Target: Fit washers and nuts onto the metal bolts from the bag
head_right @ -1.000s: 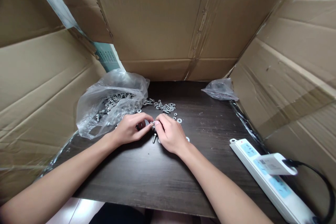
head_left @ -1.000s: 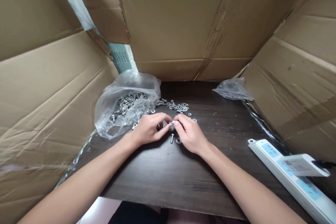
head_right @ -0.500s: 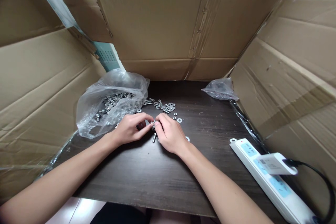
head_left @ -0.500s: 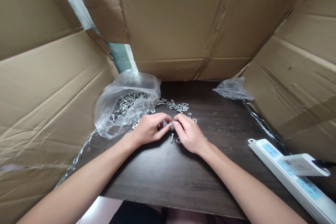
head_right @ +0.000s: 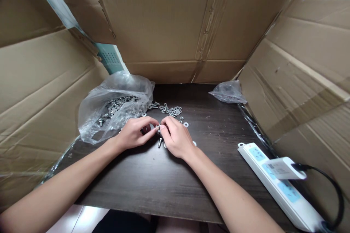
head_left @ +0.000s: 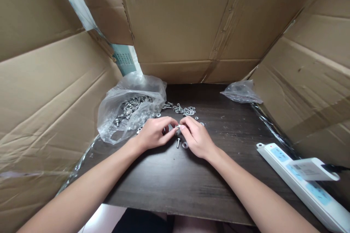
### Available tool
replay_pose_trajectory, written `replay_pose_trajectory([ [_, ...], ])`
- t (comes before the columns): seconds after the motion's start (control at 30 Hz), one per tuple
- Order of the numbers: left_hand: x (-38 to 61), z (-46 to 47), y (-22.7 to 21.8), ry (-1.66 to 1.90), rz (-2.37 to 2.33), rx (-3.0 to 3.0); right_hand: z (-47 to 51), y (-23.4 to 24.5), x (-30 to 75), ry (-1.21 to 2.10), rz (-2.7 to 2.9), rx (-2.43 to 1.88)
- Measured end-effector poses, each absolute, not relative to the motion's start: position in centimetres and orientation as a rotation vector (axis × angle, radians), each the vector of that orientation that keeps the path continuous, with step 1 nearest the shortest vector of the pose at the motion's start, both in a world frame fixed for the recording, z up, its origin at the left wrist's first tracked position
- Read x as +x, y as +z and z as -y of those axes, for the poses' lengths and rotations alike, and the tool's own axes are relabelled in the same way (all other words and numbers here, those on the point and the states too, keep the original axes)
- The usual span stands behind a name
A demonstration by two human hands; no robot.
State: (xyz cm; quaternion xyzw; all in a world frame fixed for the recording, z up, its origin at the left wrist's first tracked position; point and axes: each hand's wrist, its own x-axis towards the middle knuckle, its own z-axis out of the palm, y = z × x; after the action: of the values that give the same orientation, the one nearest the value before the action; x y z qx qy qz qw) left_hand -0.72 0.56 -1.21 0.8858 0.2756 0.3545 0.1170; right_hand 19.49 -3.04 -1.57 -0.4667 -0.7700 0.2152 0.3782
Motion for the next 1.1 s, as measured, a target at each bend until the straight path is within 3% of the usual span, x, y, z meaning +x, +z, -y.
replay_pose_trajectory([
  [1.1, -0.63, -0.56, -1.33, 1.030, -0.824, 2.589, 2.93, -1.94, 19.51, 0.527, 2.003, -1.160],
])
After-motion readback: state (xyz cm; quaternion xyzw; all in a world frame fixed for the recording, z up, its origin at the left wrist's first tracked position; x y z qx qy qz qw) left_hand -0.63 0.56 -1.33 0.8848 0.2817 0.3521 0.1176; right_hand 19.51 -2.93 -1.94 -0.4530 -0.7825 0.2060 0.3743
